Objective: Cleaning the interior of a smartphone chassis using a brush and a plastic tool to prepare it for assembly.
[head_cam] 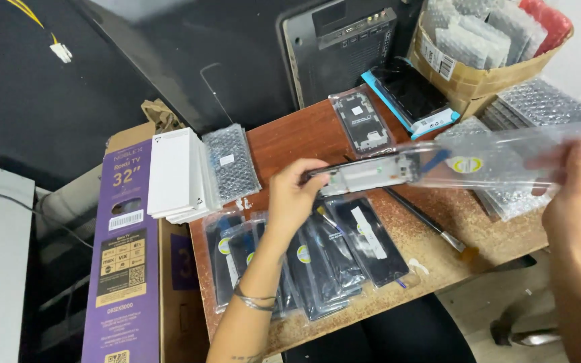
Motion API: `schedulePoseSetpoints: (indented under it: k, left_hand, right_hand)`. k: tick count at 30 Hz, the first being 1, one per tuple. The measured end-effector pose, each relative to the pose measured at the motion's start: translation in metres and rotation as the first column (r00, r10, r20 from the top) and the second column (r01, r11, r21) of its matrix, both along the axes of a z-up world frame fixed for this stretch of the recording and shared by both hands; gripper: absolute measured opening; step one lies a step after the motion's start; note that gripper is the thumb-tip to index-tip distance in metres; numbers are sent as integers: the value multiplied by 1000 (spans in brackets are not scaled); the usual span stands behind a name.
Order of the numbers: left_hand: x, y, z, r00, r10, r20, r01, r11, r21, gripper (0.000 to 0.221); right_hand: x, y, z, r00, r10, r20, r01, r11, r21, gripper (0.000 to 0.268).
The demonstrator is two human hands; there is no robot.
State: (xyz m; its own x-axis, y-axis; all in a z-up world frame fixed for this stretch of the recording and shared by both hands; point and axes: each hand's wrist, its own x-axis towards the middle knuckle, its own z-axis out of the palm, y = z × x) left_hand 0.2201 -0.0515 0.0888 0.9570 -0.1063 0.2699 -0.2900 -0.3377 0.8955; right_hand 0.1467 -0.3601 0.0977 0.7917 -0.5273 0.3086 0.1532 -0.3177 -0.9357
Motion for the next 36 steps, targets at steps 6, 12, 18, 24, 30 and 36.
schedulePoseSetpoints:
  k: [6,12,18,24,30,36]
  left_hand:
    - [-43,37,19,960,228,-160,-252,955,-155,19]
    - [-81,50,17,948,249,-198,-302,900,-314,17]
    - [-105,44,1,977,164,-134,-208,862,-463,13]
    - [-131,32,-11,981,109,-162,-189,732,-655,23]
    - [-184,6,-61,948,-290,134,263,472,-842,75]
    - [-189,-9,-28,982,142,-123,-184,860,-475,26]
  right_hand:
    - [13,12,-41,994,93,-54,-72,948,311,10]
    - [-2,41,-69,920,154,-360,-261,927,-270,37]
    - [-30,69,-6,924,323,-203,-381,814,-439,37]
    - [-59,117,-35,653,740,-162,-668,664,336,48]
    - [-76,137,-34,590,794,145,-740,460,491,56]
    - [-82,152,-35,752,651,104,-548,704,-452,41]
